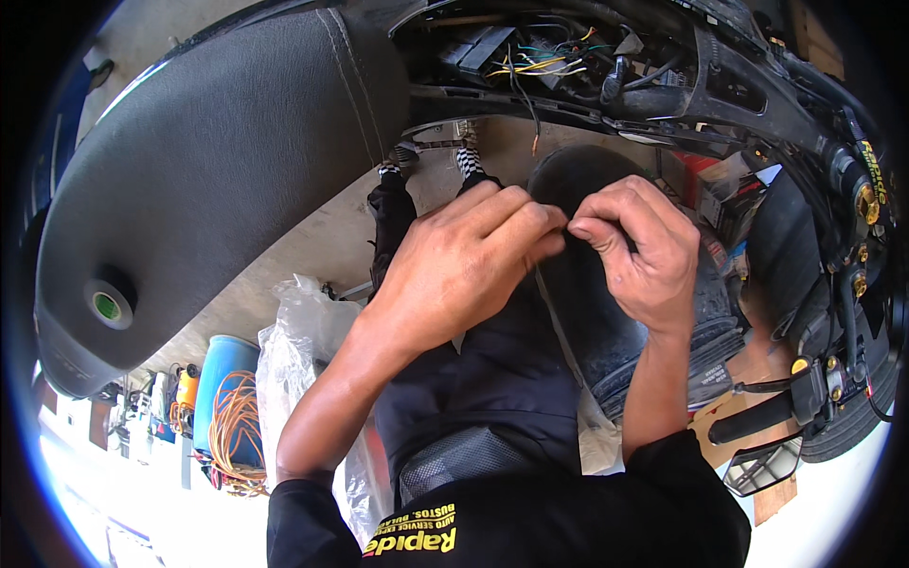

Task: The person removes the motorcycle seat, then strips and twists exposed wires under the seat area. They wrap the connections with electrical tape, reposition the seat, and continue taping additional wire bundles.

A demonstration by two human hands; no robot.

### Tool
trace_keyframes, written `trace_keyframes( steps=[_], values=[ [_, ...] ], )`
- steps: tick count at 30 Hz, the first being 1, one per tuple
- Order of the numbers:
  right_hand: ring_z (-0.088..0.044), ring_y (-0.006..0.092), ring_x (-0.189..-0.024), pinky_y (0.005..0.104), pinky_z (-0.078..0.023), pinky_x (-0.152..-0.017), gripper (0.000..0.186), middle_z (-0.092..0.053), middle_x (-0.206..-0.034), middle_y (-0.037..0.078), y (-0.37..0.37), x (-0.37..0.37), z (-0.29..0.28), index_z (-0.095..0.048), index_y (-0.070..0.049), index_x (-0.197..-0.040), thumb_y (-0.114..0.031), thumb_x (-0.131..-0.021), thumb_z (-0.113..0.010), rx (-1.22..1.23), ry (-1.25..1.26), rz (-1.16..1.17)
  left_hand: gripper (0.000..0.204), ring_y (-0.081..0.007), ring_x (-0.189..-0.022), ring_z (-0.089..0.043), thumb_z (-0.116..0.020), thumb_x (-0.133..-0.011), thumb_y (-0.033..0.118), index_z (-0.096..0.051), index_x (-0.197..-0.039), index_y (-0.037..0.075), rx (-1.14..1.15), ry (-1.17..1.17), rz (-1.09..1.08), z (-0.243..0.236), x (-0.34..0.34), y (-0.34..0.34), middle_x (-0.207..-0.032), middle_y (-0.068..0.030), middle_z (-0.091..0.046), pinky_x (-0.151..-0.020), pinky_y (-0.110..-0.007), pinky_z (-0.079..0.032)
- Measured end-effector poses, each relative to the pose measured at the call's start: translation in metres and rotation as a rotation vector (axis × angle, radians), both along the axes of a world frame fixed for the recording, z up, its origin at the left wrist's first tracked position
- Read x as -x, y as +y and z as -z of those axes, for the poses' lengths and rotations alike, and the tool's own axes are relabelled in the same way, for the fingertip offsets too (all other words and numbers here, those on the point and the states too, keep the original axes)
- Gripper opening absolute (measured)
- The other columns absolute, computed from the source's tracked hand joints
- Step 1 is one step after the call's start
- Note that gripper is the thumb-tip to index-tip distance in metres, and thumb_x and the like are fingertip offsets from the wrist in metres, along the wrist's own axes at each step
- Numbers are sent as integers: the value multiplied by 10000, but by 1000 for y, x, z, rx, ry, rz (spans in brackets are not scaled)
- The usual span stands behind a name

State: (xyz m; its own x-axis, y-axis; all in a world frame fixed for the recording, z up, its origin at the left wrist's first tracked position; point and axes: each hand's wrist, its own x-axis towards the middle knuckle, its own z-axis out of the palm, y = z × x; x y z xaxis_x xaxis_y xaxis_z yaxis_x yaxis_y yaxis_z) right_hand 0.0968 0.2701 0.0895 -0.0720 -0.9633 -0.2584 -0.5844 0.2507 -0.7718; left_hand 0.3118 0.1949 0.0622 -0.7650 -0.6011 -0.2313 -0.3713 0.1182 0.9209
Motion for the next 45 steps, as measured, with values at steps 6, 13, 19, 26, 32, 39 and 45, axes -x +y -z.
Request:
trace_keyframes(
  steps=[6,13,19,26,32,39,45],
  values=[
    [-682,212,-752,338,-547,-697,151,-717,-859,82,-5,9,6,-738,3,-959,-82,-946,-863,14,-17,86,134,-264,-911,-732,-714,-1079,99,-734,-1186,23,-200,-17,-149,5,-8,6,-1008,-103,-744,-803,-375,-572],
    [-714,212,-910,348,-587,-828,142,-763,-1060,73,-22,26,31,-817,-50,-1122,-14,-988,-785,127,17,-35,193,-274,-918,-723,-640,-1150,200,-708,-1182,22,-351,-18,-322,22,-19,11,-1028,-121,-735,-831,-392,-558],
    [-669,298,-1251,430,-603,-990,503,-729,-1293,37,-41,17,59,-856,-233,-1205,27,-780,-779,139,296,-366,140,-194,-821,-700,-643,-1144,147,-697,-1141,17,-490,67,-452,22,-14,15,-991,-96,-718,-741,-346,-555],
    [-743,265,-1173,385,-622,-963,313,-804,-1231,54,-65,9,65,-867,-144,-1129,9,-858,-835,235,-103,-61,177,-86,-843,-638,-665,-1153,163,-702,-1171,-9,-383,35,-546,-13,-3,-16,-975,-35,-715,-775,-251,-536],
    [-815,120,-901,274,-625,-812,258,-843,-954,25,-85,-2,80,-757,-50,-1178,-74,-953,-879,159,-395,208,209,-53,-780,-634,-742,-1095,91,-720,-1281,-2,-58,-11,-655,-17,19,-41,-931,-19,-751,-704,-235,-535],
    [-806,105,-890,288,-617,-760,225,-832,-987,22,-77,1,82,-719,-57,-1099,-54,-940,-878,137,-433,126,336,-62,-780,-675,-751,-1086,91,-686,-1402,-2,-31,-171,-771,6,40,-10,-932,-29,-760,-672,-238,-542],
    [-766,240,-815,356,-595,-713,297,-737,-888,69,-80,-1,79,-703,-72,-1052,-72,-841,-913,293,-176,-121,284,-68,-789,-654,-751,-1103,160,-715,-1332,-3,-371,-59,-906,18,33,7,-978,-25,-761,-722,-231,-530]
  ],
)
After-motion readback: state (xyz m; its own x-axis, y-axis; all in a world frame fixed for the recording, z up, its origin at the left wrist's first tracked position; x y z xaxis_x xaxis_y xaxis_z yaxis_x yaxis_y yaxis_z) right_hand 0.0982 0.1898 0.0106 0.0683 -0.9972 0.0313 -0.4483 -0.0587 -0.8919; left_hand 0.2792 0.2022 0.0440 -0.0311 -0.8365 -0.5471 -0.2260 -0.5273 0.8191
